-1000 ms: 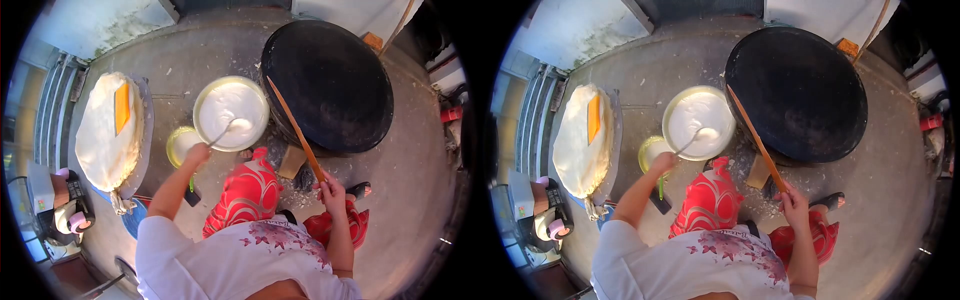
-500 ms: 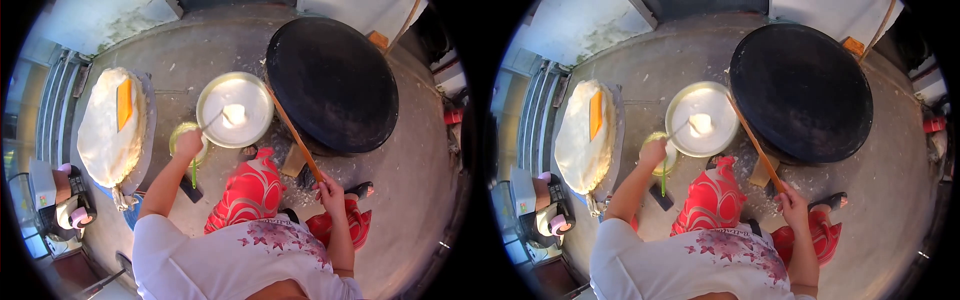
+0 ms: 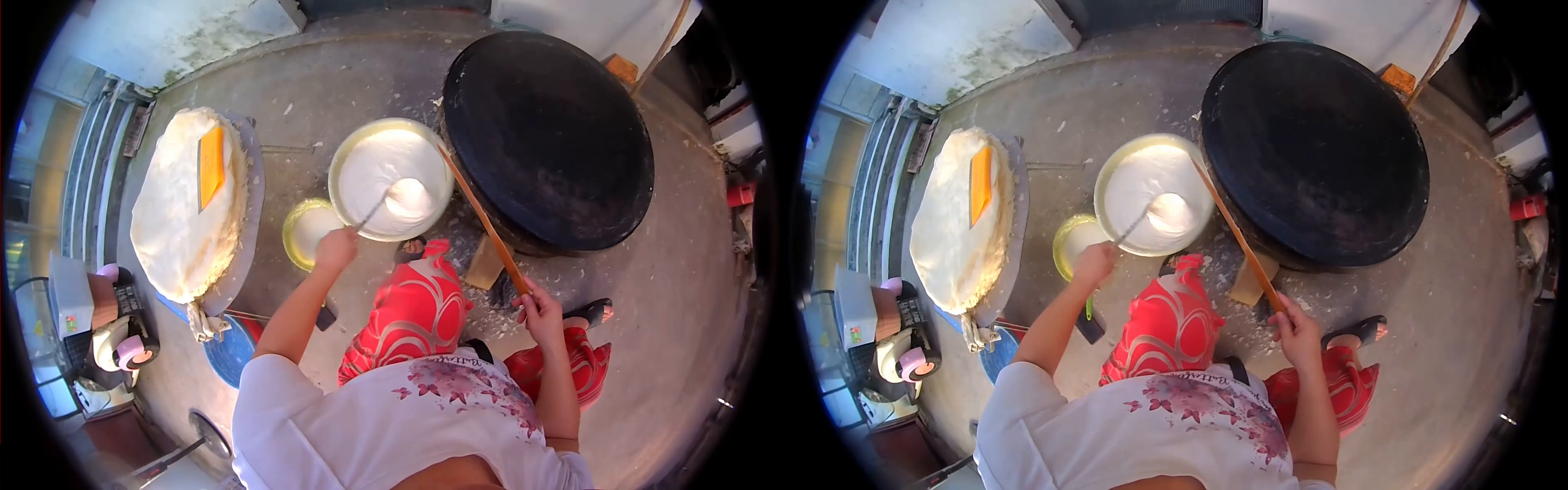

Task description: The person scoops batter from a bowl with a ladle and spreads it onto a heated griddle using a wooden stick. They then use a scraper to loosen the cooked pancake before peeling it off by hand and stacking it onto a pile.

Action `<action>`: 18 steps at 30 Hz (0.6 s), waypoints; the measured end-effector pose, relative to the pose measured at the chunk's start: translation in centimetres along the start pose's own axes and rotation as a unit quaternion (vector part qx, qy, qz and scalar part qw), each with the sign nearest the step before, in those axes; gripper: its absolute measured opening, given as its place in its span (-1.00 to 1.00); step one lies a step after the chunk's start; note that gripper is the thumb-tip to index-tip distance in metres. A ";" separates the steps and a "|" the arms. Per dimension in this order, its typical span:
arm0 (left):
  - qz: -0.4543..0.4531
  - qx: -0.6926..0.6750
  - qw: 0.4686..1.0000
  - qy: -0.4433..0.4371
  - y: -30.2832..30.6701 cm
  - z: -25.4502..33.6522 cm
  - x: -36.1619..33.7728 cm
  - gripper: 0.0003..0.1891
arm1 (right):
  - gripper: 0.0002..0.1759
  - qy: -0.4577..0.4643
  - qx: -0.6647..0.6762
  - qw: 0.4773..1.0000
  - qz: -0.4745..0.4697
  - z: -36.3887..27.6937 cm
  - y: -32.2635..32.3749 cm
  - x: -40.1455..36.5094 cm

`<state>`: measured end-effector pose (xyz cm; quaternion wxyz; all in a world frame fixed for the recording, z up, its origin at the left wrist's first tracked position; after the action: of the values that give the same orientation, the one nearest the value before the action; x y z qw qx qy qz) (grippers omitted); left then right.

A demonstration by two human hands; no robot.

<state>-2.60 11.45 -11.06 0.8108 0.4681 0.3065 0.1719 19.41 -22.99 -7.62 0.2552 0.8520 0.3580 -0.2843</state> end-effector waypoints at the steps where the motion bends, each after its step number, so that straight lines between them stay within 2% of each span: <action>1: -0.002 0.000 1.000 0.002 -0.4 -0.6 -0.1 -0.78 | -0.60 0.006 -0.005 1.000 -0.002 0.0 -0.1 0.0; 3: 0.032 0.056 0.992 0.106 -1.5 -3.3 -0.4 -0.79 | -0.60 0.012 -0.011 1.000 -0.005 0.2 -0.1 0.0; 4: 0.034 0.056 0.992 0.106 -2.4 -3.5 -0.5 -0.79 | -0.59 0.022 -0.011 1.000 -0.006 0.5 -0.2 0.1; 6: -0.002 0.052 0.998 0.027 -4.4 -2.0 0.1 -0.79 | -0.58 0.039 -0.010 0.999 -0.001 -0.2 -0.1 0.2; 9: 0.004 0.079 0.997 0.007 0.5 0.4 1.7 -0.80 | -0.60 0.023 0.000 1.000 -0.008 -0.4 -0.4 -0.2; 10: 0.028 0.073 0.996 0.036 2.0 0.6 2.5 -0.79 | -0.60 0.022 -0.005 1.000 -0.010 -0.4 -0.5 -0.1; 11: 0.030 0.074 0.996 0.037 1.6 0.3 3.6 -0.79 | -0.61 0.025 -0.009 1.000 -0.011 -0.5 -0.6 0.0; 13: 0.102 0.062 0.990 0.079 -0.4 -1.6 6.0 -0.78 | -0.61 0.025 -0.021 0.999 -0.009 -0.6 -0.9 0.1; 14: 0.064 0.077 0.992 0.077 -2.7 -1.5 6.3 -0.77 | -0.61 0.023 -0.034 0.999 -0.007 -0.6 -1.0 0.1; 15: 0.046 0.083 0.995 0.030 -4.0 -0.3 5.6 -0.78 | -0.61 0.026 -0.036 0.999 -0.007 -0.9 -1.0 0.1; 17: -0.016 0.074 0.997 -0.024 -3.4 1.0 3.6 -0.79 | -0.61 0.024 -0.035 0.999 -0.011 -0.9 -1.0 0.1; 18: -0.017 0.074 0.997 -0.024 -1.8 1.1 3.0 -0.79 | -0.61 0.024 -0.035 0.999 -0.010 -0.8 -0.9 0.2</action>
<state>0.39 11.53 -13.24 0.7838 0.5260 0.3062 0.1238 19.08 -21.86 -7.41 0.2732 0.8455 0.3823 -0.2536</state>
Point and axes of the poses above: each hand's wrist, its own x-axis towards the middle knuckle, its own y-axis out of the back of the hand, z = x × y, the point moved 7 cm from there along x, towards the middle knuckle, and after that the axes turned 15 degrees about -y, right-handed, at the moved point
